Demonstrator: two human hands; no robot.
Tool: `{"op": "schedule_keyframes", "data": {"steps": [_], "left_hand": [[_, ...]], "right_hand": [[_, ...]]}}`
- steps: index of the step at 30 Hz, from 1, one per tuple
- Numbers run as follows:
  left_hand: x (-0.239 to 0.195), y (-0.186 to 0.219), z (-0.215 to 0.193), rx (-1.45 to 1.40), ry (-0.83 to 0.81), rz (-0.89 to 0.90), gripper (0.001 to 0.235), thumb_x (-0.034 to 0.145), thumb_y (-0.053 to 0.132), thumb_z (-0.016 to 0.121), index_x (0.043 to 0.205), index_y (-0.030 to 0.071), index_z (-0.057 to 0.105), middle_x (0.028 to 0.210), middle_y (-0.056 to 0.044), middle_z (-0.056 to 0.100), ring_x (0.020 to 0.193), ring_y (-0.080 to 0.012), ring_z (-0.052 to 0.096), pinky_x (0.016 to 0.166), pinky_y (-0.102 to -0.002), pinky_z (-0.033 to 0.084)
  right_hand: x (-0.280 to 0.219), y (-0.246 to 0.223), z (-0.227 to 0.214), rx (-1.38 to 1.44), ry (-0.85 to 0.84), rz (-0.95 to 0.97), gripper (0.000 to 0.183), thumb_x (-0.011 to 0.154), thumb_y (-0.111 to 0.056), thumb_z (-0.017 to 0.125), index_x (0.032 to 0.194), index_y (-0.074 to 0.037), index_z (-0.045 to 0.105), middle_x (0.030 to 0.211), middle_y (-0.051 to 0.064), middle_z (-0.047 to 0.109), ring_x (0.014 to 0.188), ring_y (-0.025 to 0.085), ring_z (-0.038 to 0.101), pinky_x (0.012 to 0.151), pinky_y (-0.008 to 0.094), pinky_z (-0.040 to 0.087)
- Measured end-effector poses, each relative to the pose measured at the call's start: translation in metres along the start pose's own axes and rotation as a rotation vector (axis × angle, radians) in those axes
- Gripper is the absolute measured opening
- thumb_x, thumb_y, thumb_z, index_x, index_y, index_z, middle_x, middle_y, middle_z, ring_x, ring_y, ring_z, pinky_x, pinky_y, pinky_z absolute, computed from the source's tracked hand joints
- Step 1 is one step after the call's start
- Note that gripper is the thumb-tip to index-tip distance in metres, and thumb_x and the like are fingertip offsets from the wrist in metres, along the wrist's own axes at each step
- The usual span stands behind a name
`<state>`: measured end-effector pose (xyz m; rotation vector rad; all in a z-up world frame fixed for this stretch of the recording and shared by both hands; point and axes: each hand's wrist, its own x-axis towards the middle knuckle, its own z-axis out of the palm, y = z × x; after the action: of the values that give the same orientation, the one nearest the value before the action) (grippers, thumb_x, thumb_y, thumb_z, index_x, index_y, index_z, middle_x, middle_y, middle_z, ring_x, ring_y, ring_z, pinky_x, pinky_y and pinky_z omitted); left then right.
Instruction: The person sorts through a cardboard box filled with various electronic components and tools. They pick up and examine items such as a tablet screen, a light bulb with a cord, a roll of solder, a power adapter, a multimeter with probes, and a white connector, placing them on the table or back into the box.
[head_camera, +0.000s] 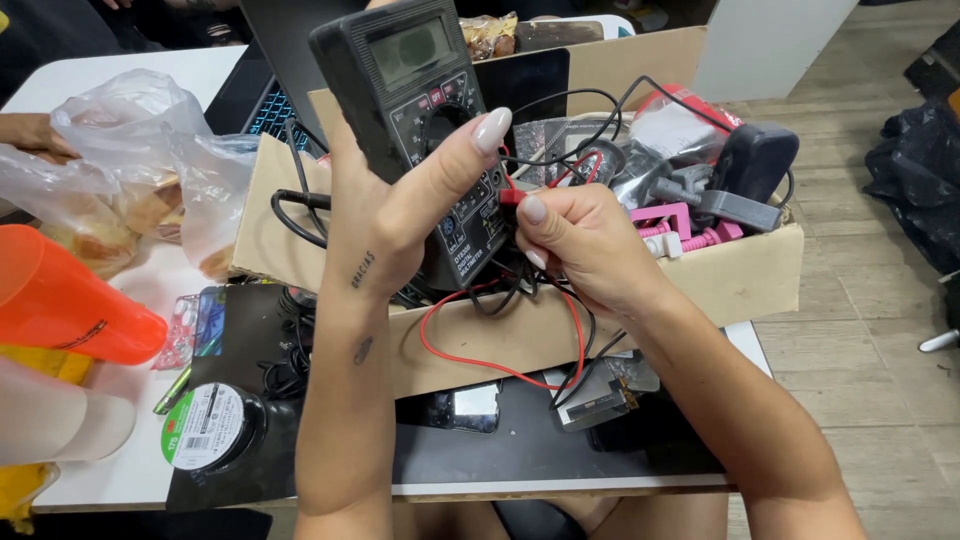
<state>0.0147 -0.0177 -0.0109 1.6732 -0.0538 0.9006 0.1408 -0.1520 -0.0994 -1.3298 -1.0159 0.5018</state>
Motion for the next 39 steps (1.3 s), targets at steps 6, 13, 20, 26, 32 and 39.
{"op": "schedule_keyframes", "data": {"steps": [6, 13, 20, 26, 32, 39], "left_hand": [[0.0, -0.01, 0.0, -0.074, -0.059, -0.019, 0.037, 0.093, 0.023, 0.077, 0.124, 0.007, 0.064, 0.118, -0.005, 0.074, 0.11, -0.0166, 0.073, 0.102, -0.03, 0.062], [-0.003, -0.008, -0.002, -0.061, -0.04, -0.018, 0.042, 0.093, 0.022, 0.077, 0.129, 0.008, 0.061, 0.123, -0.006, 0.074, 0.115, -0.0179, 0.074, 0.106, -0.031, 0.062], [-0.003, -0.01, -0.002, -0.115, -0.065, 0.003, 0.04, 0.094, 0.019, 0.078, 0.128, 0.007, 0.061, 0.119, -0.007, 0.075, 0.111, -0.0179, 0.075, 0.102, -0.031, 0.064], [-0.006, -0.004, -0.002, -0.007, -0.044, 0.041, 0.04, 0.094, 0.023, 0.077, 0.126, 0.009, 0.059, 0.115, -0.004, 0.074, 0.108, -0.0153, 0.073, 0.1, -0.03, 0.063], [-0.012, 0.013, -0.006, -0.033, -0.062, -0.008, 0.041, 0.092, 0.026, 0.076, 0.125, 0.008, 0.059, 0.113, -0.003, 0.072, 0.105, -0.015, 0.071, 0.098, -0.03, 0.062], [-0.01, 0.003, -0.007, -0.123, -0.097, 0.059, 0.062, 0.098, 0.026, 0.075, 0.15, 0.007, 0.047, 0.134, -0.005, 0.064, 0.127, -0.0185, 0.065, 0.117, -0.032, 0.056]], "right_hand": [[0.001, 0.003, 0.003, 0.331, -0.003, 0.165, 0.054, 0.1, -0.041, 0.064, 0.058, -0.016, 0.041, 0.057, -0.004, 0.034, 0.056, 0.007, 0.029, 0.056, 0.022, 0.021], [0.001, 0.001, 0.001, 0.293, -0.042, 0.178, 0.054, 0.1, -0.038, 0.064, 0.059, -0.017, 0.036, 0.057, -0.005, 0.029, 0.056, 0.007, 0.023, 0.054, 0.024, 0.015], [0.0, 0.003, -0.001, 0.342, -0.043, 0.218, 0.055, 0.1, -0.041, 0.063, 0.058, -0.015, 0.038, 0.054, -0.004, 0.031, 0.05, 0.007, 0.026, 0.046, 0.023, 0.018], [0.0, 0.0, -0.002, 0.367, -0.06, 0.253, 0.056, 0.1, -0.044, 0.061, 0.057, -0.014, 0.041, 0.051, -0.003, 0.031, 0.047, 0.008, 0.026, 0.045, 0.025, 0.016], [-0.001, 0.014, -0.014, 0.315, -0.223, 0.194, 0.058, 0.097, -0.056, 0.062, 0.065, -0.007, 0.058, 0.06, 0.006, 0.053, 0.05, 0.009, 0.034, 0.048, 0.022, 0.021], [0.0, 0.013, -0.005, 0.286, -0.217, 0.212, 0.062, 0.096, -0.058, 0.062, 0.071, -0.001, 0.063, 0.061, 0.005, 0.05, 0.051, 0.008, 0.032, 0.048, 0.021, 0.024]]}}
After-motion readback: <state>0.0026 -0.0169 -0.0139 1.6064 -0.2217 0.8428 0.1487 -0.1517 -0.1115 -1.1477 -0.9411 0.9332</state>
